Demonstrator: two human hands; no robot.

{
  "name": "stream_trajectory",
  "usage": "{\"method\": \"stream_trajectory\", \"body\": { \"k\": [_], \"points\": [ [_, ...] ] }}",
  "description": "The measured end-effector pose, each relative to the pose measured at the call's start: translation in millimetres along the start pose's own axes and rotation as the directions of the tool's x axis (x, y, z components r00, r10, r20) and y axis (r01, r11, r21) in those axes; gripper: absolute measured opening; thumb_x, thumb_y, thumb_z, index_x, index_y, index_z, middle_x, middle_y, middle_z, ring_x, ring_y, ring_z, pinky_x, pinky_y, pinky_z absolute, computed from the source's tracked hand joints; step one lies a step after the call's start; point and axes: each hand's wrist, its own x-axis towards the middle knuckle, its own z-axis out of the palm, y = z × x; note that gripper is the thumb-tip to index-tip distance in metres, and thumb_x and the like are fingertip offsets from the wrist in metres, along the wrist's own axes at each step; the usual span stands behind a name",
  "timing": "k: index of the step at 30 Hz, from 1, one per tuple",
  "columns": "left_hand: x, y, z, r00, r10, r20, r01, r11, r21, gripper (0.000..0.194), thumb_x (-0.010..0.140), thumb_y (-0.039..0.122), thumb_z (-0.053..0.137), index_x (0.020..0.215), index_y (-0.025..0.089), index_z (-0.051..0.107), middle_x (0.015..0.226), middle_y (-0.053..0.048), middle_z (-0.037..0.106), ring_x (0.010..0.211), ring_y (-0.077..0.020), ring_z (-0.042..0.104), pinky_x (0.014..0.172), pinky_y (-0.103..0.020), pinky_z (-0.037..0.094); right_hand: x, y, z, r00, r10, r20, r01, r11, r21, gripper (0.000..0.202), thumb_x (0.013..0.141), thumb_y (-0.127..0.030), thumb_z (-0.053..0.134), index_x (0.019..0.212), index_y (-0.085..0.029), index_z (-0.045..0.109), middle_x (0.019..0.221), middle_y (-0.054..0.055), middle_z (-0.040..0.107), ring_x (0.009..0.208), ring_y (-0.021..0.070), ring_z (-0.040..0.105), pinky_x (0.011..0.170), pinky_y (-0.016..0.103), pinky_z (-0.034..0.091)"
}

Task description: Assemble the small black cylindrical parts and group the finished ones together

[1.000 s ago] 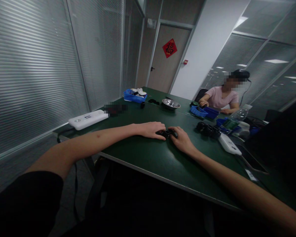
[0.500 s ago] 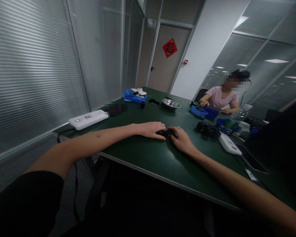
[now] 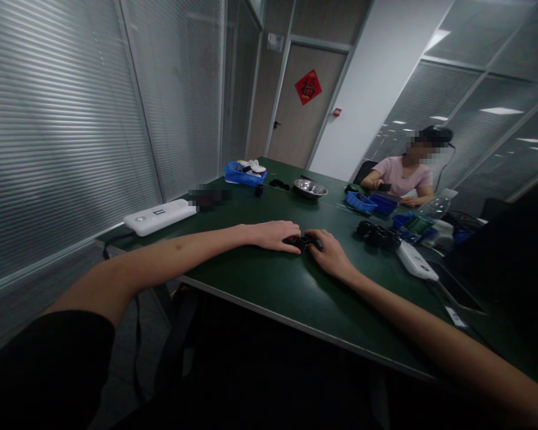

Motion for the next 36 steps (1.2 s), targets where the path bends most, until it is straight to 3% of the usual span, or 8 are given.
{"method": "stream_trajectory", "body": {
  "k": [6, 10, 14, 17, 20, 29, 33, 36],
  "points": [
    [1, 1, 1.6, 1.0, 0.005, -0.013, -0.005, 1.0, 0.01, 0.045, 0.098, 0.06, 0.052, 0.103, 0.016, 0.062, 0.102, -0.01, 0.064, 0.094, -0.0231, 0.056, 0.083, -0.034, 0.042, 1, 0, 0, 0.999, 0.017, -0.051, -0.013, 0.997, 0.079, 0.033, 0.094, -0.024, 0.055, 0.126, -0.021, 0.063, 0.12, 0.011, 0.068, 0.109, 0.0274, 0.064, 0.099, 0.046, 0.051],
    [1, 1, 1.3, 1.0, 0.007, -0.006, -0.007, 1.0, 0.009, 0.046, 0.099, 0.06, 0.051, 0.107, 0.016, 0.062, 0.104, -0.01, 0.064, 0.095, -0.0234, 0.057, 0.084, -0.034, 0.042, 4, 1, -2, 0.984, 0.158, -0.08, -0.128, 0.947, 0.296, 0.036, 0.097, -0.041, 0.055, 0.126, -0.022, 0.065, 0.123, 0.009, 0.07, 0.11, 0.0258, 0.065, 0.1, 0.044, 0.05],
    [1, 2, -1.0, 1.0, 0.002, 0.004, -0.002, 1.0, 0.004, 0.048, 0.099, 0.061, 0.05, 0.109, 0.015, 0.062, 0.105, -0.01, 0.064, 0.094, -0.0234, 0.057, 0.082, -0.033, 0.042, 8, 10, -4, 0.928, 0.371, -0.019, -0.278, 0.728, 0.627, 0.052, 0.096, -0.063, 0.049, 0.116, -0.019, 0.069, 0.112, 0.01, 0.074, 0.099, 0.0254, 0.069, 0.083, 0.038, 0.053],
    [0, 3, -2.3, 1.0, -0.007, 0.015, 0.007, 1.0, 0.002, 0.049, 0.099, 0.061, 0.05, 0.109, 0.015, 0.062, 0.106, -0.011, 0.064, 0.095, -0.0233, 0.057, 0.081, -0.033, 0.042, 11, 18, -5, 0.891, 0.454, 0.005, -0.288, 0.556, 0.78, 0.06, 0.091, -0.069, 0.049, 0.113, -0.017, 0.068, 0.104, 0.011, 0.075, 0.091, 0.0255, 0.07, 0.072, 0.034, 0.053],
    [-1, 3, -2.6, 1.0, -0.013, 0.015, 0.013, 1.0, 0.0, 0.049, 0.099, 0.062, 0.049, 0.111, 0.015, 0.062, 0.108, -0.011, 0.064, 0.096, -0.0233, 0.057, 0.082, -0.033, 0.042, 13, 25, -5, 0.887, 0.462, 0.018, -0.279, 0.504, 0.818, 0.059, 0.09, -0.067, 0.05, 0.114, -0.017, 0.068, 0.1, 0.012, 0.075, 0.087, 0.0253, 0.07, 0.071, 0.035, 0.053],
    [-1, 2, -1.4, 1.0, -0.017, 0.012, 0.017, 1.0, 0.0, 0.047, 0.099, 0.061, 0.051, 0.11, 0.016, 0.061, 0.107, -0.01, 0.064, 0.096, -0.0231, 0.057, 0.083, -0.033, 0.042, 9, 9, -7, 0.9, 0.434, -0.042, -0.244, 0.581, 0.777, 0.052, 0.091, -0.064, 0.053, 0.113, -0.02, 0.069, 0.108, 0.009, 0.073, 0.085, 0.0218, 0.067, 0.069, 0.032, 0.052],
    [0, 1, 0.3, 1.0, 0.002, 0.006, -0.002, 1.0, 0.014, 0.048, 0.099, 0.06, 0.05, 0.109, 0.015, 0.061, 0.104, -0.01, 0.065, 0.095, -0.0234, 0.057, 0.082, -0.033, 0.042, 2, -11, -14, 0.974, 0.216, -0.068, -0.122, 0.752, 0.647, 0.043, 0.094, -0.052, 0.059, 0.125, -0.025, 0.068, 0.121, 0.006, 0.069, 0.099, 0.0224, 0.065, 0.08, 0.034, 0.053],
    [1, 0, 1.4, 1.0, 0.007, -0.007, -0.007, 1.0, 0.013, 0.047, 0.099, 0.059, 0.051, 0.109, 0.014, 0.062, 0.104, -0.011, 0.065, 0.096, -0.0241, 0.058, 0.083, -0.034, 0.042, -3, -22, -19, 0.994, 0.091, -0.065, -0.044, 0.851, 0.524, 0.039, 0.095, -0.044, 0.061, 0.128, -0.024, 0.067, 0.119, 0.007, 0.069, 0.108, 0.0253, 0.063, 0.089, 0.038, 0.053]
  ]
}}
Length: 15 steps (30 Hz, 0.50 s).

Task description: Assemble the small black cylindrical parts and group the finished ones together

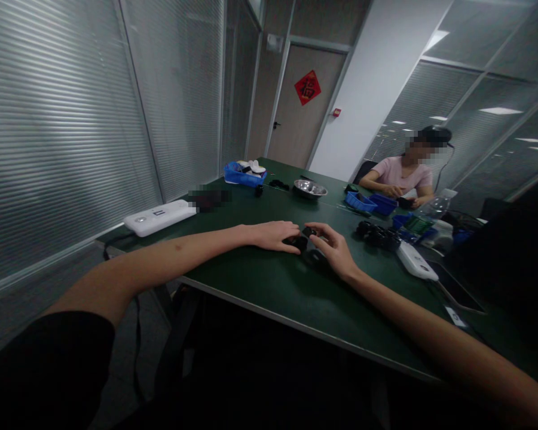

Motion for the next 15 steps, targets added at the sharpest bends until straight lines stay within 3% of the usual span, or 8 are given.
{"method": "stream_trajectory", "body": {
  "k": [7, 15],
  "points": [
    [-0.3, -1.4, 0.7, 1.0, -0.002, 0.003, 0.002, 1.0, -0.028, 0.049, 0.099, 0.059, 0.051, 0.118, 0.015, 0.062, 0.108, -0.011, 0.064, 0.098, -0.0243, 0.059, 0.086, -0.034, 0.043, -5.4, -10.9, 3.2, 0.973, -0.193, 0.129, 0.218, 0.951, -0.22, 0.03, 0.096, -0.035, 0.06, 0.123, -0.026, 0.069, 0.117, 0.008, 0.064, 0.1, 0.0245, 0.064, 0.086, 0.038, 0.055],
    [-0.1, -2.0, 0.8, 1.0, -0.006, 0.01, 0.006, 0.999, -0.042, 0.05, 0.099, 0.06, 0.05, 0.115, 0.015, 0.063, 0.105, -0.011, 0.063, 0.097, -0.024, 0.058, 0.085, -0.033, 0.042, -5.1, -11.3, 5.1, 0.975, -0.175, 0.136, 0.208, 0.936, -0.285, 0.028, 0.096, -0.032, 0.06, 0.121, -0.024, 0.067, 0.11, 0.007, 0.065, 0.092, 0.0233, 0.064, 0.083, 0.038, 0.054]
  ]
}}
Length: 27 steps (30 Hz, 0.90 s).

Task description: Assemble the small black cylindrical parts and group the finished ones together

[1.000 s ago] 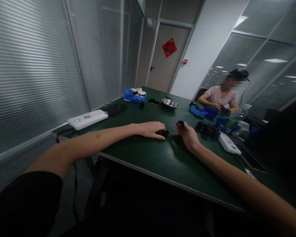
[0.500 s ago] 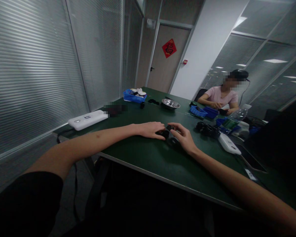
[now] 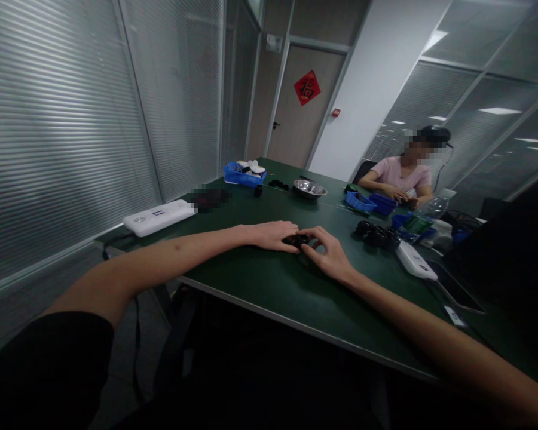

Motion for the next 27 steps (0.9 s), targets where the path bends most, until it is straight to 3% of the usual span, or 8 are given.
{"method": "stream_trajectory", "body": {
  "k": [7, 17, 20, 23, 27],
  "points": [
    [-1, 6, -3.1, 0.999, -0.047, 0.017, 0.047, 0.999, -0.001, 0.051, 0.098, 0.061, 0.05, 0.115, 0.013, 0.061, 0.108, -0.012, 0.061, 0.097, -0.024, 0.056, 0.086, -0.033, 0.042, -1, 2, 1, 0.999, -0.044, 0.01, 0.045, 0.997, -0.068, 0.027, 0.098, -0.033, 0.058, 0.122, -0.023, 0.066, 0.107, 0.008, 0.063, 0.09, 0.0225, 0.064, 0.081, 0.036, 0.055],
    [-1, 6, -3.4, 0.999, -0.034, 0.016, 0.034, 0.999, 0.009, 0.051, 0.099, 0.061, 0.049, 0.115, 0.014, 0.061, 0.107, -0.011, 0.06, 0.098, -0.0239, 0.055, 0.089, -0.034, 0.042, 3, 10, -8, 0.972, -0.211, 0.098, 0.229, 0.945, -0.235, 0.036, 0.1, -0.033, 0.057, 0.135, -0.026, 0.06, 0.116, 0.01, 0.065, 0.105, 0.0279, 0.063, 0.095, 0.044, 0.053],
    [-2, 3, -1.6, 0.999, -0.031, 0.014, 0.031, 0.999, 0.031, 0.054, 0.099, 0.064, 0.047, 0.116, 0.015, 0.061, 0.109, -0.011, 0.06, 0.1, -0.024, 0.055, 0.091, -0.034, 0.042, 5, 23, -9, 0.978, -0.199, 0.065, 0.209, 0.928, -0.308, 0.034, 0.099, -0.034, 0.057, 0.131, -0.025, 0.062, 0.112, 0.01, 0.066, 0.104, 0.0281, 0.063, 0.092, 0.043, 0.053],
    [-3, 2, -2.0, 0.999, -0.037, 0.015, 0.036, 0.998, 0.047, 0.059, 0.099, 0.065, 0.045, 0.13, 0.016, 0.058, 0.113, -0.011, 0.059, 0.103, -0.0242, 0.055, 0.093, -0.035, 0.042, 10, 44, -18, 0.988, -0.15, 0.033, 0.15, 0.9, -0.41, 0.032, 0.098, -0.035, 0.057, 0.127, -0.023, 0.063, 0.111, 0.01, 0.067, 0.104, 0.0286, 0.063, 0.092, 0.043, 0.053],
    [-5, 5, -5.1, 0.997, -0.062, 0.037, 0.06, 0.997, 0.049, 0.064, 0.099, 0.066, 0.043, 0.137, 0.016, 0.055, 0.115, -0.011, 0.059, 0.105, -0.0249, 0.055, 0.093, -0.035, 0.041, 14, 81, -44, 1.0, 0.023, -0.004, -0.02, 0.774, -0.632, 0.032, 0.096, -0.038, 0.057, 0.12, -0.019, 0.067, 0.108, 0.012, 0.07, 0.104, 0.0313, 0.061, 0.089, 0.043, 0.051]
  ]
}}
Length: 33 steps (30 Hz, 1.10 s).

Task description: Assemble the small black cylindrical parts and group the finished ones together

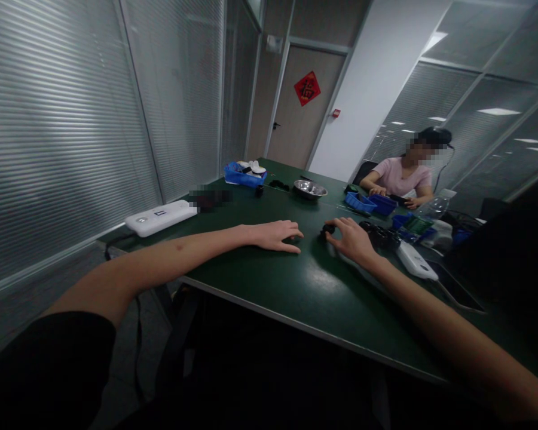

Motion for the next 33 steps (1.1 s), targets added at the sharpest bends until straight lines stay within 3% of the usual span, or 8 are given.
{"method": "stream_trajectory", "body": {
  "k": [5, 10, 18, 33],
  "points": [
    [-1, 4, -3.9, 1.0, -0.017, 0.02, 0.018, 1.0, -0.025, 0.062, 0.099, 0.066, 0.042, 0.136, 0.018, 0.058, 0.123, -0.011, 0.06, 0.11, -0.0255, 0.054, 0.095, -0.036, 0.041, -4, 54, -3, 0.979, 0.181, 0.095, -0.148, 0.947, -0.284, 0.035, 0.096, -0.041, 0.054, 0.117, -0.017, 0.07, 0.11, 0.016, 0.07, 0.108, 0.0355, 0.056, 0.085, 0.045, 0.047],
    [-1, 6, -6.1, 0.999, -0.024, 0.036, 0.025, 0.999, -0.029, 0.062, 0.1, 0.065, 0.042, 0.136, 0.019, 0.059, 0.124, -0.012, 0.06, 0.111, -0.0261, 0.054, 0.095, -0.037, 0.041, -11, 79, -1, 0.967, 0.237, 0.095, -0.176, 0.888, -0.424, 0.036, 0.097, -0.041, 0.052, 0.115, -0.017, 0.073, 0.121, 0.019, 0.063, 0.113, 0.0369, 0.051, 0.085, 0.046, 0.043],
    [0, 0, 0.0, 1.0, 0.003, 0.003, -0.003, 1.0, 0.011, 0.061, 0.1, 0.064, 0.043, 0.135, 0.018, 0.06, 0.122, -0.012, 0.06, 0.11, -0.0256, 0.055, 0.094, -0.036, 0.042, -15, 75, -1, 0.957, 0.276, 0.09, -0.188, 0.826, -0.531, 0.033, 0.098, -0.031, 0.049, 0.105, -0.01, 0.072, 0.118, 0.022, 0.064, 0.112, 0.0355, 0.051, 0.086, 0.044, 0.04],
    [-1, 1, -2.6, 1.0, 0.007, 0.028, -0.007, 1.0, 0.008, 0.062, 0.1, 0.065, 0.041, 0.137, 0.018, 0.059, 0.124, -0.012, 0.059, 0.11, -0.0254, 0.055, 0.095, -0.036, 0.042, -20, 47, -7, 0.942, 0.334, -0.013, -0.296, 0.816, -0.497, 0.042, 0.1, -0.03, 0.039, 0.119, -0.006, 0.067, 0.123, 0.025, 0.061, 0.117, 0.0387, 0.047, 0.092, 0.049, 0.036]
  ]
}}
